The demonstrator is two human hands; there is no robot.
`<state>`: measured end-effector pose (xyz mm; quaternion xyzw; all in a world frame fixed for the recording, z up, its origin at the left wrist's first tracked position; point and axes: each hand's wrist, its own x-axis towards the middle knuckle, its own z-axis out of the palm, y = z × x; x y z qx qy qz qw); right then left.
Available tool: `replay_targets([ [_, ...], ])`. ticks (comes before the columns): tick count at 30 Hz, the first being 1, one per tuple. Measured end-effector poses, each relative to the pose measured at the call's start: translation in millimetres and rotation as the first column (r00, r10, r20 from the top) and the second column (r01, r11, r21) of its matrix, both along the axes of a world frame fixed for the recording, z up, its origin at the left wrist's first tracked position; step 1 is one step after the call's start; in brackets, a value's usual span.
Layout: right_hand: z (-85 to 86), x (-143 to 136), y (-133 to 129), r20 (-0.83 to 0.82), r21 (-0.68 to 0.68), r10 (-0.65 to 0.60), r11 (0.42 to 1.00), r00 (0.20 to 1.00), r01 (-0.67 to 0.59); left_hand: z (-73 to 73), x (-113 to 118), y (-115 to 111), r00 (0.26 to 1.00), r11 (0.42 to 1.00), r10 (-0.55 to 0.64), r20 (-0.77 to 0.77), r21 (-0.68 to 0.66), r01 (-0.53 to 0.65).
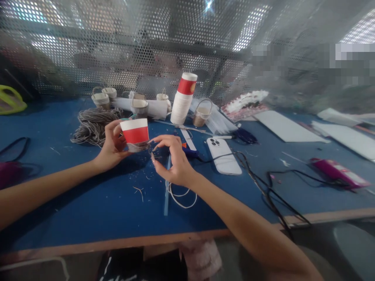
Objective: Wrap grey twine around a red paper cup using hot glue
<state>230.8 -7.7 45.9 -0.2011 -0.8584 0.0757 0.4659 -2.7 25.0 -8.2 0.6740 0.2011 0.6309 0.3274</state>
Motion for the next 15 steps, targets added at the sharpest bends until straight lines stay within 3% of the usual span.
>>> replay_targets([
  [7,-1.4,-1.8,-1.5,0.075,-0.115,0.029,0.993,0.997,-0.020,2.3,-1.2,-4.3,0.998,1.000,-0.007,-0.068,0.020,0.009],
  [15,-9.9,-4.7,-0.1,0.034,-0.286,-0.044,0.957,0.998,0.052,4.5,-1.3,-7.7,0.989,0.999,-0.045,-0.142,0.019,0.048],
])
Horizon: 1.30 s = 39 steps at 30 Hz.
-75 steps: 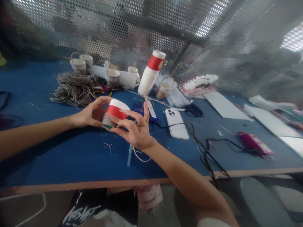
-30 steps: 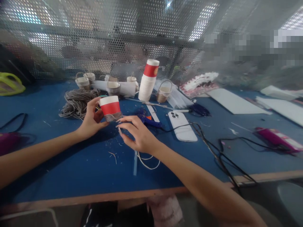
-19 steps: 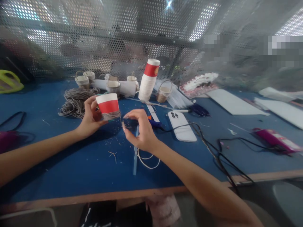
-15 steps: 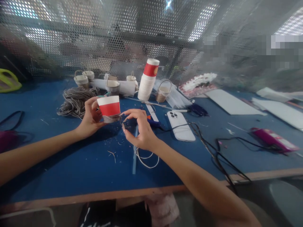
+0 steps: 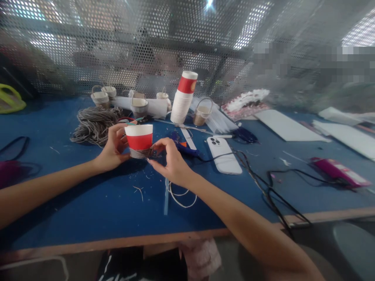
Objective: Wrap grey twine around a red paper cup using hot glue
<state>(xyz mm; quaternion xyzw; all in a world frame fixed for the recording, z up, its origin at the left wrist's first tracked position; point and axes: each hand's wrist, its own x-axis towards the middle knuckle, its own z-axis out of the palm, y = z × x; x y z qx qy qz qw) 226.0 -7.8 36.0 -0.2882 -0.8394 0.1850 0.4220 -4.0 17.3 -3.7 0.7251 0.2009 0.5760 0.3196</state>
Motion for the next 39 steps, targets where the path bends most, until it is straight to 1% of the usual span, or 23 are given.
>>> replay_targets([
  [3,1.0,-0.3,-1.7,-0.018,-0.044,0.034,0.998,0.999,-0.035,-0.3,-0.7,0.8,1.000,1.000,0.007,0.002,-0.001,-0.007],
  [6,4.1,-0.2,-3.9,-0.005,-0.052,0.072,0.996,0.997,-0.072,-1.0,-0.7,2.5,0.999,1.000,0.022,0.023,-0.005,-0.022],
  [12,6.2,1.0,-5.7,0.055,-0.100,0.095,0.991,0.994,-0.089,-6.9,-1.8,9.4,0.979,0.993,0.090,0.185,-0.088,-0.075],
  [15,6.2,3.0,-5.2,0.119,-0.124,0.122,0.986,0.985,-0.107,-9.6,-4.1,14.2,0.965,0.984,0.132,0.227,-0.147,-0.100],
  [16,6.9,4.0,-5.0,0.152,-0.107,0.155,0.984,0.976,-0.140,-10.0,-4.8,15.6,0.961,0.981,0.142,0.236,-0.162,-0.105],
  [17,8.0,5.1,-4.9,0.190,-0.055,0.190,0.982,0.963,-0.183,-10.2,-5.2,16.6,0.957,0.979,0.150,0.248,-0.175,-0.108],
  [18,9.6,6.5,-4.7,0.230,0.033,0.218,0.972,0.948,-0.231,-10.2,-5.5,17.4,0.952,0.976,0.160,0.262,-0.187,-0.112],
  [19,11.5,8.3,-4.5,0.274,0.145,0.229,0.950,0.934,-0.276,-10.2,-5.6,17.9,0.945,0.973,0.170,0.278,-0.200,-0.116],
  [21,16.1,13.1,-3.8,0.328,0.357,0.204,0.877,0.922,-0.321,-10.3,-5.7,18.3,0.931,0.965,0.193,0.308,-0.233,-0.123],
  [22,18.4,16.2,-3.0,0.316,0.423,0.175,0.854,0.932,-0.303,-10.5,-5.8,18.5,0.926,0.959,0.204,0.318,-0.253,-0.124],
  [23,20.7,19.7,-1.6,0.284,0.451,0.135,0.855,0.949,-0.257,-10.8,-6.0,18.7,0.920,0.953,0.215,0.327,-0.275,-0.125],
  [24,23.0,23.4,0.4,0.230,0.443,0.077,0.879,0.970,-0.175,-11.2,-6.3,19.0,0.914,0.947,0.226,0.337,-0.297,-0.125],
  [25,25.2,27.2,3.5,0.156,0.400,0.008,0.914,0.988,-0.071,-11.6,-6.6,19.3,0.906,0.940,0.238,0.350,-0.318,-0.124],
  [27,29.7,35.1,13.0,-0.002,0.221,-0.131,0.967,0.991,0.128,-11.8,-7.3,20.0,0.887,0.927,0.263,0.380,-0.354,-0.123],
  [28,31.9,39.1,19.5,-0.075,0.100,-0.178,0.978,0.981,0.185,-11.6,-7.7,20.2,0.878,0.922,0.274,0.393,-0.367,-0.123],
  [29,34.1,43.2,26.9,-0.132,-0.016,-0.206,0.979,0.970,0.205,-11.1,-8.2,20.2,0.870,0.918,0.285,0.403,-0.376,-0.127],
  [30,36.2,47.4,35.0,-0.162,-0.123,-0.247,0.966,0.955,0.229,-10.4,-8.8,20.0,0.860,0.916,0.297,0.415,-0.378,-0.134],
  [31,37.9,51.8,43.5,-0.174,-0.209,-0.310,0.939,0.935,0.273,-9.5,-9.5,19.5,0.846,0.917,0.311,0.433,-0.371,-0.147],
  [33,40.2,60.8,59.6,-0.147,-0.299,-0.422,0.881,0.895,0.367,-7.6,-11.0,18.3,0.811,0.923,0.331,0.483,-0.344,-0.172],
  [35,40.8,69.7,72.6,-0.047,-0.314,-0.497,0.831,0.866,0.460,-6.3,-12.3,17.0,0.779,0.930,0.334,0.531,-0.320,-0.180],
  [36,40.8,73.9,77.3,0.027,-0.305,-0.513,0.813,0.858,0.496,-6.1,-12.9,16.6,0.774,0.934,0.325,0.544,-0.312,-0.173],
  [38,40.4,81.3,83.1,0.202,-0.288,-0.461,0.816,0.864,0.502,-7.0,-13.6,16.5,0.798,0.944,0.291,0.529,-0.292,-0.151],
  [39,40.4,84.4,84.3,0.281,-0.286,-0.398,0.834,0.873,0.472,-7.8,-13.7,16.7,0.818,0.952,0.267,0.509,-0.273,-0.141],
])
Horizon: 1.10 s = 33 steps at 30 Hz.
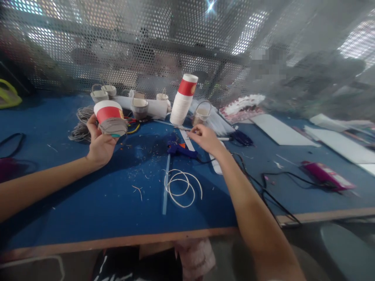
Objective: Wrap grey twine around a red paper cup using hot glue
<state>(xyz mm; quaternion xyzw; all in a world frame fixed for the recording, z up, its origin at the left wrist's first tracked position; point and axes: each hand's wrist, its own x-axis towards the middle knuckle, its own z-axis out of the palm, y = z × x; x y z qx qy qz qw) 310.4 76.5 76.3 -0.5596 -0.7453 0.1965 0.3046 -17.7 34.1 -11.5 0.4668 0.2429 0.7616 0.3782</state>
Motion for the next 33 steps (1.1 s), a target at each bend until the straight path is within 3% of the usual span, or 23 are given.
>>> replay_targets([
  [3,0.1,6.0,-1.4,0.166,-0.127,0.244,0.966,0.956,-0.224,-2.2,1.4,0.2,0.996,0.997,-0.017,-0.092,0.077,0.025],
  [6,-1.8,5.6,-7.0,0.298,-0.191,0.356,0.931,0.886,-0.309,-1.1,5.2,-2.8,0.984,0.989,-0.004,-0.179,0.147,0.030],
  [12,-15.2,-14.7,-17.6,0.411,-0.091,0.242,0.970,0.879,-0.224,6.0,10.5,-12.3,0.928,0.982,-0.044,-0.370,0.154,0.108],
  [16,-17.0,-23.7,-18.9,0.412,0.031,0.177,0.978,0.894,-0.208,6.9,10.8,-12.6,0.914,0.981,-0.040,-0.403,0.157,0.113],
  [20,-7.3,-25.2,-24.2,0.184,0.111,0.161,0.977,0.970,-0.184,8.6,12.4,-12.7,0.913,0.975,0.002,-0.409,0.202,0.089],
  [24,4.6,-31.9,-37.0,-0.178,-0.118,0.099,0.986,0.979,-0.121,10.9,14.3,-14.0,0.909,0.971,-0.003,-0.417,0.215,0.101],
  [28,10.6,-43.2,-47.0,-0.442,-0.235,0.116,0.942,0.889,-0.240,8.4,15.1,-13.4,0.909,0.981,-0.055,-0.413,0.147,0.126],
  [33,12.1,-52.9,-56.5,-0.672,-0.244,0.162,0.873,0.723,-0.422,3.1,12.4,-12.4,0.903,0.996,-0.044,-0.428,0.046,0.071],
])
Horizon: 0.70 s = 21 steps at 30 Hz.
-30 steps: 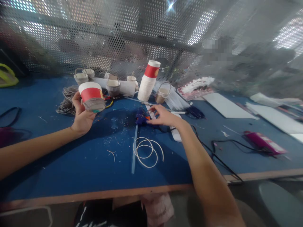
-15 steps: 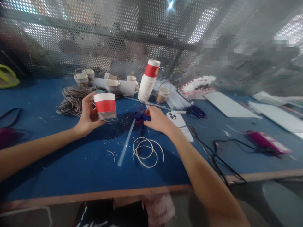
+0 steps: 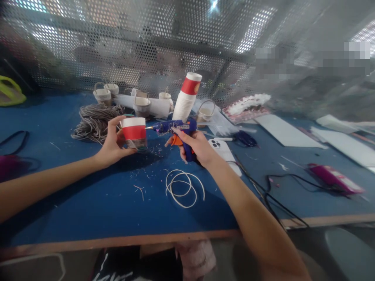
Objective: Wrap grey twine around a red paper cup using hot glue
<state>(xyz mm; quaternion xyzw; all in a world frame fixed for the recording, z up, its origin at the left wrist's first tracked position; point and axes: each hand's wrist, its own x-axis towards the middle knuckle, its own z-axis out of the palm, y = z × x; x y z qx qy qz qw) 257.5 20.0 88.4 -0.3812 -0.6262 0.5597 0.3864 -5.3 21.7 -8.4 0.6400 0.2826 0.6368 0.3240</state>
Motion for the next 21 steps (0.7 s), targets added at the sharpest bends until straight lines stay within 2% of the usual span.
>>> replay_targets([
  [2,-0.8,-2.1,-4.4,-0.033,-0.010,0.016,1.000,0.999,-0.016,0.0,-1.0,-0.4,0.997,0.996,0.072,-0.035,-0.046,-0.074],
  [5,-4.5,-5.1,-10.9,0.040,-0.028,0.014,1.000,0.999,-0.013,2.3,-1.3,-1.5,0.987,0.984,0.143,-0.071,-0.097,-0.150],
  [9,-12.1,-10.9,-17.1,0.145,-0.036,-0.010,0.999,0.989,0.015,5.4,-0.8,-3.8,0.985,0.984,0.132,-0.109,-0.102,-0.144],
  [21,-19.0,-17.3,-20.1,0.179,-0.011,-0.021,1.000,0.984,0.024,5.7,1.2,-5.0,0.976,0.986,0.149,-0.159,-0.048,-0.158],
])
